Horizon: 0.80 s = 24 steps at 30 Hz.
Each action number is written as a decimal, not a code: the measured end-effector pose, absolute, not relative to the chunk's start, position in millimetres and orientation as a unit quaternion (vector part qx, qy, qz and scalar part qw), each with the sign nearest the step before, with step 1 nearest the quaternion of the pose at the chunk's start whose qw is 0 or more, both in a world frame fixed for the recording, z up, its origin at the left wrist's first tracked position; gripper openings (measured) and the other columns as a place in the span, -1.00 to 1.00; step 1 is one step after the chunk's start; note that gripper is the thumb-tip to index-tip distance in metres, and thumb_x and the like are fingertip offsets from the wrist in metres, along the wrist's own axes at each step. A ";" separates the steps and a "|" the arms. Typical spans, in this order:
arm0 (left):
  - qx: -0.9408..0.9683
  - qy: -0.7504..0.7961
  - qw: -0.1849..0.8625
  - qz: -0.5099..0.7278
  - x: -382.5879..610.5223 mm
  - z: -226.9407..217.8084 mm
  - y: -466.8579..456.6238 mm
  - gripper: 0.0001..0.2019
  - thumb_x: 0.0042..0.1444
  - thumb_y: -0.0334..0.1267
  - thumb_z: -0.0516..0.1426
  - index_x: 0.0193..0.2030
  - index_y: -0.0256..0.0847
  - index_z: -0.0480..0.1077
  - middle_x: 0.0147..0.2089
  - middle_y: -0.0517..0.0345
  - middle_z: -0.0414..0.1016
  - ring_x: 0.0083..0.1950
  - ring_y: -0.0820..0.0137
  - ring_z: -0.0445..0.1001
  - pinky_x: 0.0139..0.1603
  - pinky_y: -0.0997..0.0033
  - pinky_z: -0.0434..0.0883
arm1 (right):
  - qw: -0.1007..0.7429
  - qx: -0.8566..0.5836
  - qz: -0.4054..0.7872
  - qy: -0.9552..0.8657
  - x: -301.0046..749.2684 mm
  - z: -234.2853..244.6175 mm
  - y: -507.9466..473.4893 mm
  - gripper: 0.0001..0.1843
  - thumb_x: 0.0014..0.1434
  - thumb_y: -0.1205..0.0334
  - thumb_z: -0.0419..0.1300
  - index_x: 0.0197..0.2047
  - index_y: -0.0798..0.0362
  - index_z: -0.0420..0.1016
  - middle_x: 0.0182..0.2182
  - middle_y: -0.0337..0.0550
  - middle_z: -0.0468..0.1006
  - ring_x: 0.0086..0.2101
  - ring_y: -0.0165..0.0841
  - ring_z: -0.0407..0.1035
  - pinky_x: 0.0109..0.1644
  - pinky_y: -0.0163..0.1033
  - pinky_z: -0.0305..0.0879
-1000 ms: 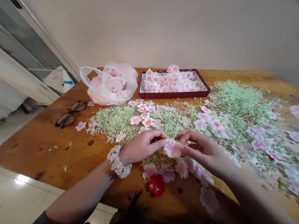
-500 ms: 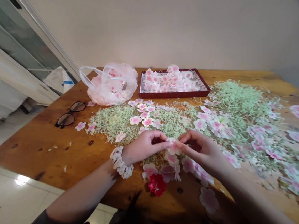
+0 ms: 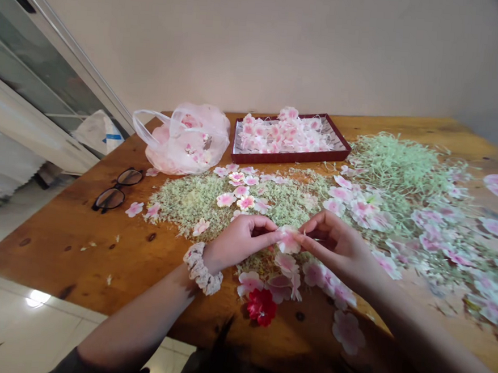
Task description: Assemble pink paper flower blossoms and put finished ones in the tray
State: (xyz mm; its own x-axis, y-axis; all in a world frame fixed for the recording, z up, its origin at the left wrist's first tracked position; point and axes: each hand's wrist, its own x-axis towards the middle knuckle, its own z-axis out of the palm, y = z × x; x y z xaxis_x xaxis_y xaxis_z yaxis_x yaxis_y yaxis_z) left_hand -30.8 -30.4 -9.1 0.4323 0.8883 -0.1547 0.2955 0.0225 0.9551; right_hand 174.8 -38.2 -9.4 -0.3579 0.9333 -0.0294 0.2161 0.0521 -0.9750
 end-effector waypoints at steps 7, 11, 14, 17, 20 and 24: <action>0.626 0.446 0.573 0.285 -29.1 -10.9 -31.3 -0.77 0.09 -0.10 0.17 -0.30 -0.25 0.47 -0.37 0.16 0.47 -0.37 0.48 0.37 -0.33 0.48 0.28 | 0.350 -0.447 0.521 -0.637 171.1 -7.9 -40.3 -0.75 0.13 0.08 0.21 -0.32 0.02 0.24 -0.40 -0.17 0.45 -0.40 -0.38 0.41 -0.38 -0.28 0.36; 0.620 0.454 0.575 0.279 -26.9 -11.8 -31.6 -0.81 0.08 -0.16 0.17 -0.34 -0.27 0.45 -0.41 0.18 0.44 -0.39 0.48 0.37 -0.34 0.48 0.28 | 0.345 -0.447 0.496 -0.660 176.6 -7.8 -36.6 -0.75 0.16 0.04 0.19 -0.29 0.02 0.25 -0.40 -0.17 0.45 -0.39 -0.37 0.42 -0.37 -0.28 0.36; 0.600 0.472 0.575 0.295 -27.7 -11.4 -31.6 -0.82 0.07 -0.18 0.18 -0.33 -0.28 0.44 -0.42 0.19 0.42 -0.41 0.50 0.35 -0.37 0.50 0.26 | 0.314 -0.470 0.398 -0.723 191.5 -10.4 -26.6 -0.76 0.18 0.03 0.16 -0.21 0.02 0.31 -0.31 -0.12 0.49 -0.33 -0.33 0.42 -0.31 -0.24 0.36; 0.593 0.477 0.570 0.310 -30.0 -9.9 -31.6 -0.82 0.08 -0.18 0.17 -0.34 -0.29 0.42 -0.42 0.20 0.40 -0.42 0.51 0.34 -0.38 0.51 0.25 | 0.205 -0.492 0.255 -0.807 205.9 -15.2 -16.2 -0.77 0.17 0.06 0.16 -0.21 0.03 0.44 -0.28 -0.07 0.52 -0.29 -0.25 0.42 -0.21 -0.14 0.33; 0.598 0.480 0.564 0.307 -31.4 -9.0 -31.5 -0.81 0.08 -0.17 0.17 -0.33 -0.29 0.41 -0.42 0.20 0.40 -0.43 0.52 0.32 -0.40 0.51 0.23 | 0.130 -0.476 0.208 -0.845 210.0 -19.7 -11.8 -0.85 0.17 0.18 0.14 -0.27 0.04 0.49 -0.30 -0.07 0.53 -0.27 -0.22 0.42 -0.18 -0.13 0.32; 0.599 0.473 0.568 0.307 -31.3 -9.8 -31.7 -0.81 0.09 -0.17 0.17 -0.33 -0.30 0.41 -0.42 0.21 0.39 -0.43 0.54 0.31 -0.40 0.52 0.22 | 0.120 -0.485 0.218 -0.838 207.0 -21.9 -12.2 -0.88 0.17 0.22 0.14 -0.36 0.02 0.48 -0.37 -0.14 0.53 -0.35 -0.29 0.42 -0.24 -0.20 0.31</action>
